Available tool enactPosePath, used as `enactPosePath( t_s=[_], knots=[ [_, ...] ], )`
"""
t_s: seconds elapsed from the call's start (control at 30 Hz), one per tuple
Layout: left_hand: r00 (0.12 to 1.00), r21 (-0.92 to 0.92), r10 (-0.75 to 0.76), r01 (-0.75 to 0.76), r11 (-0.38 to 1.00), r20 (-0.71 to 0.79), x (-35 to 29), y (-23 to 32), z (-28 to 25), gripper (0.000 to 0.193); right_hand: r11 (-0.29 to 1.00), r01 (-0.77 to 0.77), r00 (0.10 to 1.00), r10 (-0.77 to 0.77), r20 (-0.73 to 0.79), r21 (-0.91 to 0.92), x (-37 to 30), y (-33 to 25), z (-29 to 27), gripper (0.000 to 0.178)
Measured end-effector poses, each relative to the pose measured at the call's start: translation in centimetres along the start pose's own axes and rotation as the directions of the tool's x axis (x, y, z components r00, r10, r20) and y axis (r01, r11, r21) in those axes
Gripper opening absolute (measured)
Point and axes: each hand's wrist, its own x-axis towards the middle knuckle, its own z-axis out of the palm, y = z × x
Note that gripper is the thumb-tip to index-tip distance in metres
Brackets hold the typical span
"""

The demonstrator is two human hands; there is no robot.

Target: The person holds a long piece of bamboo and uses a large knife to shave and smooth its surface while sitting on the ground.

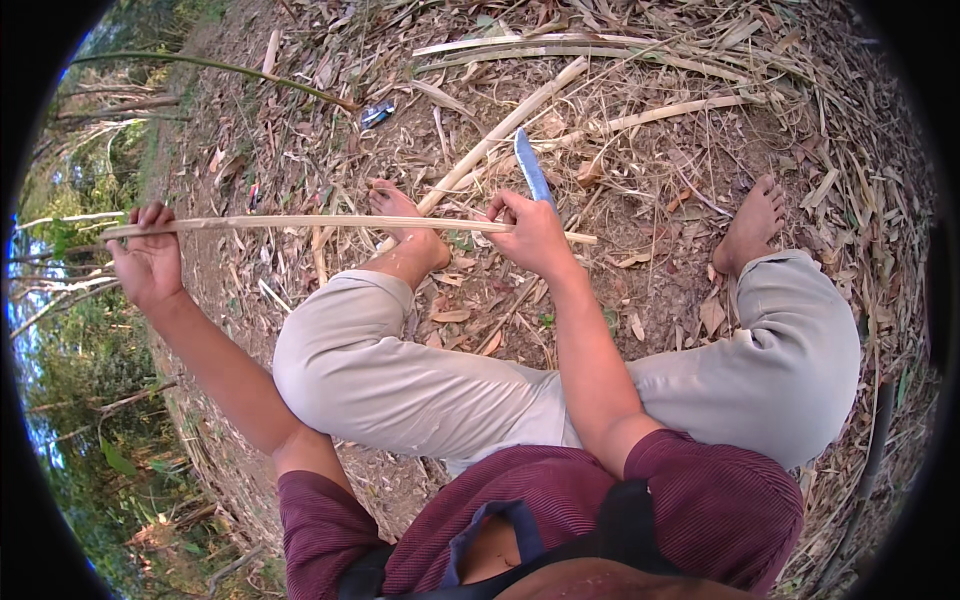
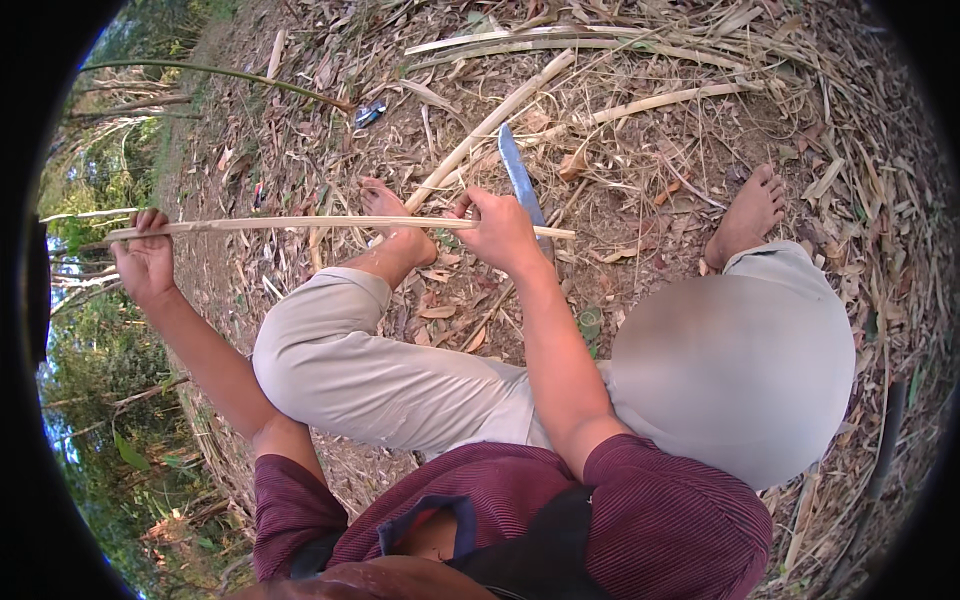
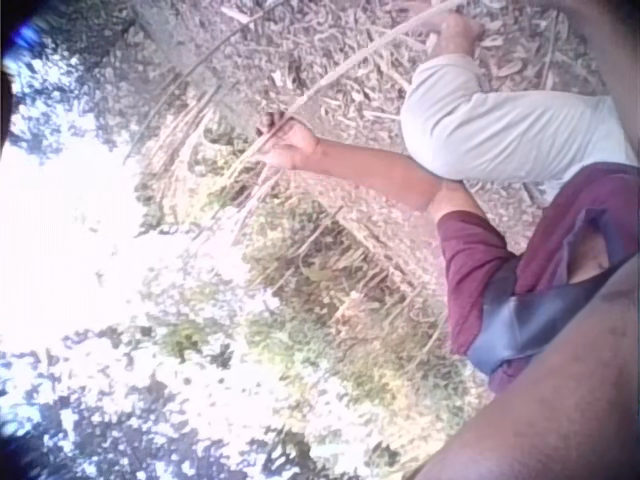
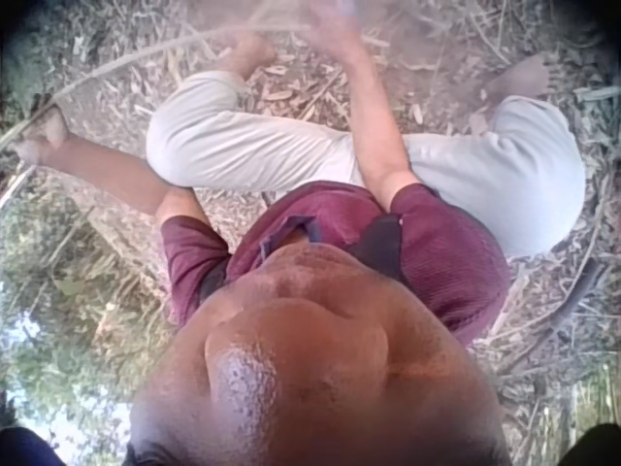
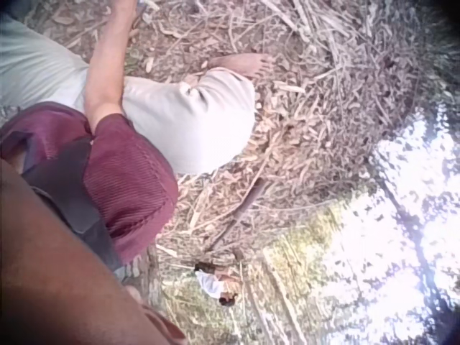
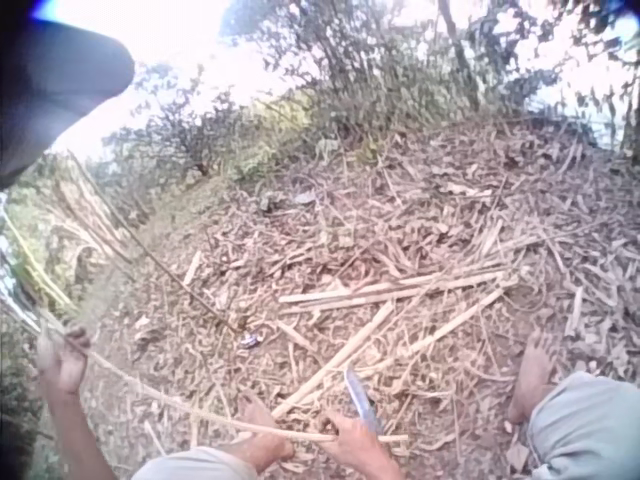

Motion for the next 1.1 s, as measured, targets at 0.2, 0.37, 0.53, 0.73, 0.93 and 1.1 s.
enactPosePath(
  t_s=[0.2, 0.37, 0.53, 0.73, 0.93, 1.1],
  knots=[
    [0.964, 0.652, -0.267, 0.206, 0.730, -0.005, 0.7, -16.1, -4.6, 0.073, 0.979, -0.204, 0.961, 0.199, -0.191, -0.006, 0.9, 1.5, -1.1, 0.016],
    [0.718, 0.742, -0.675, 0.543, 0.393, -0.168, -5.4, -32.0, -14.1, 0.059, 0.943, -0.321, 0.871, 0.328, -0.367, 0.081, 1.5, 2.3, -2.3, 0.025],
    [0.516, 0.725, -0.798, 0.672, 0.152, -0.312, -10.5, -36.3, -15.0, 0.057, 0.909, -0.364, 0.751, 0.415, -0.514, 0.203, 1.8, 4.1, -3.8, 0.030],
    [0.374, 0.724, -0.851, 0.690, -0.010, -0.368, -12.9, -32.8, -16.2, 0.056, 0.921, -0.339, 0.787, 0.390, -0.477, 0.193, 1.9, 5.1, -3.0, 0.031],
    [0.374, 0.805, -0.884, 0.593, -0.005, -0.281, -9.8, -27.9, -13.6, 0.054, 0.925, -0.253, 0.816, 0.361, -0.452, 0.282, 2.4, 5.4, -0.8, 0.028],
    [0.738, 0.924, -0.674, 0.249, 0.289, 0.012, -3.9, -17.2, -3.8, 0.049, 0.892, -0.207, 0.878, 0.350, -0.325, 0.403, 1.6, 2.4, -2.0, 0.023]
  ],
)
